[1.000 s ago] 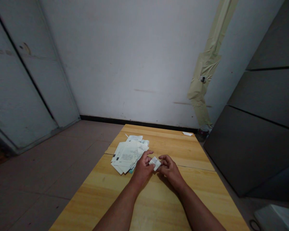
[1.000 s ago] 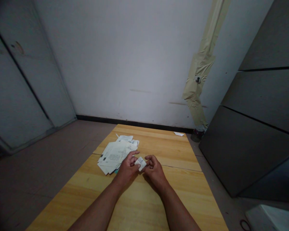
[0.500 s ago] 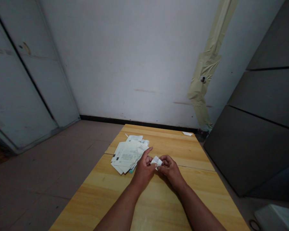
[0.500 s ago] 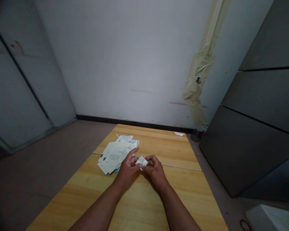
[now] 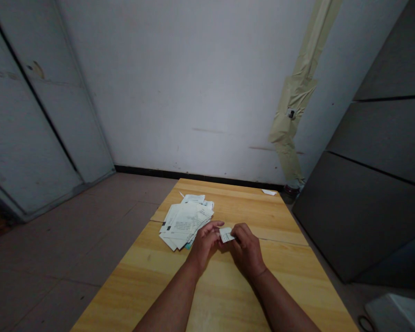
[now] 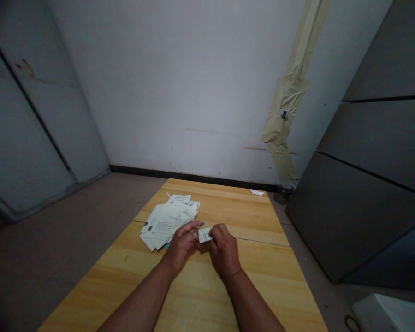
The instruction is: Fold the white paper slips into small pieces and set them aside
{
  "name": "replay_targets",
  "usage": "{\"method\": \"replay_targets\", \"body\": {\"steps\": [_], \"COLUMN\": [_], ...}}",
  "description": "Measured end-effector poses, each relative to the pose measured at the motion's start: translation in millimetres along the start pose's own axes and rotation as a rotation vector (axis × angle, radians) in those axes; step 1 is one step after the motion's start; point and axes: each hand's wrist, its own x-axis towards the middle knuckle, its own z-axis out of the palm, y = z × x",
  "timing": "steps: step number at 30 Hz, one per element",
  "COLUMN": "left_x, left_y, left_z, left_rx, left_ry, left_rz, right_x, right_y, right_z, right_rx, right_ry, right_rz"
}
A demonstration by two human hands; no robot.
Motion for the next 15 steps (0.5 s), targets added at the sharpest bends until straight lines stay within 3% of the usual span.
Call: {"method": "replay_targets", "body": {"steps": [3,7,11,15], "left_x": [-1.3,-1.9,-2.2,-3.0], "left_y": [1.6,1.1,5.4,10.1], "left_z": [0.7,2.4,4.8,6.6], "left_rx": [0.041,0.031,0.023,0.062], "left_ry": [0.024,0.008,0.011,0.034], "left_rz": [0.022,0.027,0.024,0.037], "right_x": [-0.1,-0.3,-2.2,-1.8], "right_y": [-1.6,-0.7,3.7,2.1], "right_z": [-1.3,0.8,4.4,5.0], "right_rx": [-0.036,0.067,0.336,0.590], "right_ry": [-0.013,0.003,0.020,-0.009], "right_rz": [-0.048,0.028,0.208,0.476]}}
